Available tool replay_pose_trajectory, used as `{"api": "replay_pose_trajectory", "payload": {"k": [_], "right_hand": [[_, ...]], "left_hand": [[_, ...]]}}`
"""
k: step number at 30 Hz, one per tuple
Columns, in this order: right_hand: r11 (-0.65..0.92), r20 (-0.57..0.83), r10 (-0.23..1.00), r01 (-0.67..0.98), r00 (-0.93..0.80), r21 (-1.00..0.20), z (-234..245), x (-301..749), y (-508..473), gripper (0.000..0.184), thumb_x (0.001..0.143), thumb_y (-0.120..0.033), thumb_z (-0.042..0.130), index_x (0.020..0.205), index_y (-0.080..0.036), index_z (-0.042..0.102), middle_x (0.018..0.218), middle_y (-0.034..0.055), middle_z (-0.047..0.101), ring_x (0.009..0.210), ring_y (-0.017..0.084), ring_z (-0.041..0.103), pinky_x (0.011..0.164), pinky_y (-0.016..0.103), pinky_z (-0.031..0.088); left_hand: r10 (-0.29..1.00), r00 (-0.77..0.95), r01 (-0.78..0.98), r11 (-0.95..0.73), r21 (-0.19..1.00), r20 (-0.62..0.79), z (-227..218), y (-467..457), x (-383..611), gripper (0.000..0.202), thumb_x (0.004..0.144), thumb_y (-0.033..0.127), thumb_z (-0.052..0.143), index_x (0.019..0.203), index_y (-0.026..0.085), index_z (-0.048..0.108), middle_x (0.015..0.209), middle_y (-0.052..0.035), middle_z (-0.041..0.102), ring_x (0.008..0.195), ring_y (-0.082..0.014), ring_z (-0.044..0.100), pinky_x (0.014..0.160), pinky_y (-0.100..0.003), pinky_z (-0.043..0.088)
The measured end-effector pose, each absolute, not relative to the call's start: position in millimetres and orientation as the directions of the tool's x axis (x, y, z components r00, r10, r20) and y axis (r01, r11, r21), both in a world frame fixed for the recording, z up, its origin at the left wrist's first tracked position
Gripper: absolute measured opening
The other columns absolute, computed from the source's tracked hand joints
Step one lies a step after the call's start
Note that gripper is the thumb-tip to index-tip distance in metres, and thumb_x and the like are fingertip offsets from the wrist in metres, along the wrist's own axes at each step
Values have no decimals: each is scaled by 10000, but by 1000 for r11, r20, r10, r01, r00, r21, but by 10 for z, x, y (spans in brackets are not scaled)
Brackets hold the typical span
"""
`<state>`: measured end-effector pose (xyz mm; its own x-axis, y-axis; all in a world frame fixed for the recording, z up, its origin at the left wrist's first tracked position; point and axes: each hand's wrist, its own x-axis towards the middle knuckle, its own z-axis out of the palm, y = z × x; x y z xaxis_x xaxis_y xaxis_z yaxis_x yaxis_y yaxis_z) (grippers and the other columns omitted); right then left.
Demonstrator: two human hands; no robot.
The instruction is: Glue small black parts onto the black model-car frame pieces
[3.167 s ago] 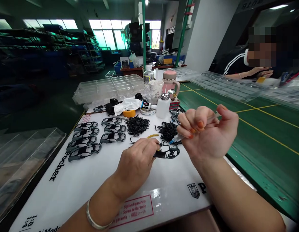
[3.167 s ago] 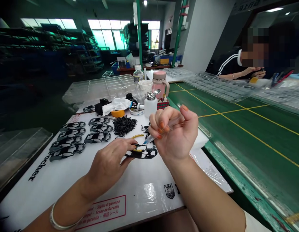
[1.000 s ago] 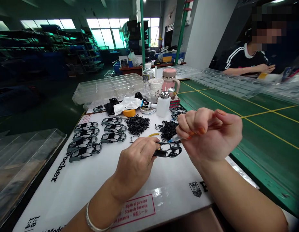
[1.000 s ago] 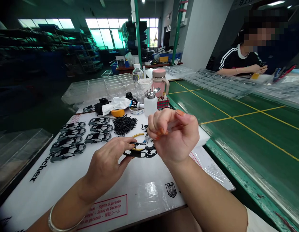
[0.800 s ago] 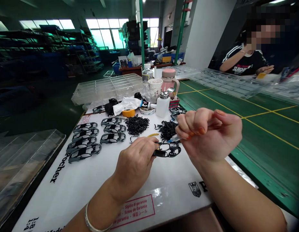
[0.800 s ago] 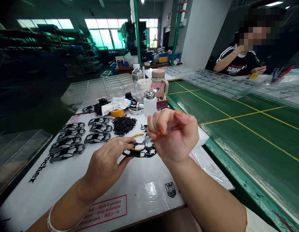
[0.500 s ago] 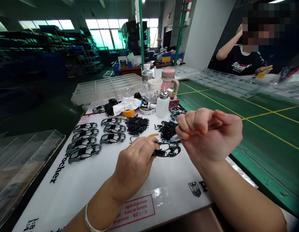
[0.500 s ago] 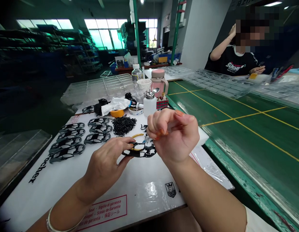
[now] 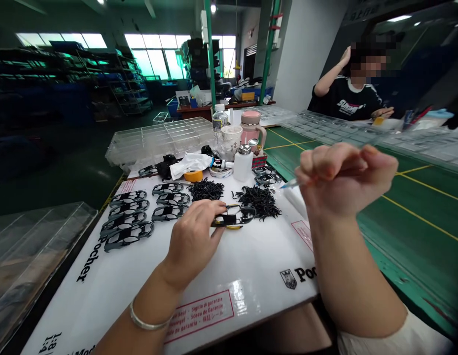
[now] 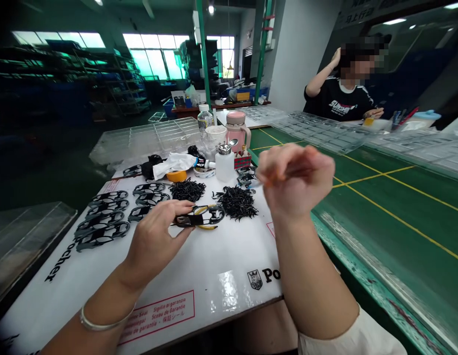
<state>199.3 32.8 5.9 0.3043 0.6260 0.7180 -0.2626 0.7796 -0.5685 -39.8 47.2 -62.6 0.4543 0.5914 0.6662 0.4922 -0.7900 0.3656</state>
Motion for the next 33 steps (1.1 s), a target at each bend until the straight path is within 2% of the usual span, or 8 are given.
{"api": "replay_pose_trajectory", "payload": {"k": [4, 6, 12, 15, 21, 23, 26, 33], "right_hand": [[822, 654, 402, 63, 641, -567, 12, 2360, 369, 377, 836, -396, 486, 521, -199, 551, 473, -11, 338, 423, 106, 299, 404, 256, 214], [767, 658, 338, 209, 673, -607, -67, 2502, 404, 385, 832, -438, 524, 526, -208, 561, 472, -6, 374, 419, 110, 312, 403, 263, 225], [412, 372, 652, 103, 661, -905, -381, 2867, 546, 528, 801, -631, 498, 489, -205, 501, 432, -29, 296, 394, 94, 265, 392, 250, 234], [340, 334, 721, 109, 607, -934, -454, 2991, 521, 553, 821, -660, 476, 682, -151, 642, 592, 33, 504, 509, 126, 464, 467, 256, 378], [496, 807, 290, 640, 514, -587, -363, 2803, 195, 269, 898, -377, 573, 1123, -238, 618, 1102, 50, 597, 938, 154, 555, 716, 252, 435], [452, 830, 494, 738, 260, -501, -389, 2616, 126, 141, 886, -277, 603, 1002, -237, 672, 974, 39, 624, 846, 151, 567, 687, 257, 434], [431, 571, 801, 834, -179, -344, -542, 2358, 153, 123, 876, -189, 592, 860, -213, 712, 905, 56, 640, 789, 165, 588, 686, 283, 452], [440, 367, 866, 867, -341, -232, -865, 2220, 319, 233, 823, -59, 556, 816, -220, 724, 902, 56, 642, 811, 178, 572, 656, 274, 396]], "left_hand": [[912, 223, 231, -394, 890, 345, -598, 600, -472, 403, 695, 213, 805, 1051, 191, 618, 1132, -64, 677, 1069, -224, 633, 793, -291, 562], [977, 175, -55, -115, 992, 123, -583, 666, -503, 465, 658, 226, 835, 1054, 173, 599, 1094, -74, 692, 1026, -195, 653, 727, -217, 553], [961, 247, -440, 224, 870, -123, -537, 705, -551, 272, 746, 122, 725, 995, 122, 617, 1103, -92, 690, 878, -114, 679, 608, -115, 537], [953, 267, -452, 256, 855, -144, -543, 685, -558, 241, 759, 117, 711, 988, 107, 635, 1057, -88, 693, 890, -140, 691, 596, -122, 552], [947, 291, -454, 260, 852, -134, -555, 687, -556, 252, 757, 126, 723, 992, 91, 638, 1005, -92, 690, 882, -175, 703, 597, -140, 566], [946, 294, -433, 260, 863, -138, -549, 683, -546, 270, 754, 128, 728, 1006, 97, 637, 1000, -88, 688, 864, -176, 707, 584, -142, 562], [949, 284, -396, 247, 884, -138, -540, 679, -535, 305, 748, 137, 743, 1034, 122, 640, 966, -66, 689, 842, -173, 710, 590, -154, 562], [960, 267, -352, 184, 918, -90, -539, 699, -544, 367, 753, 190, 765, 1094, 152, 634, 987, -68, 692, 848, -153, 694, 623, -171, 550]]}}
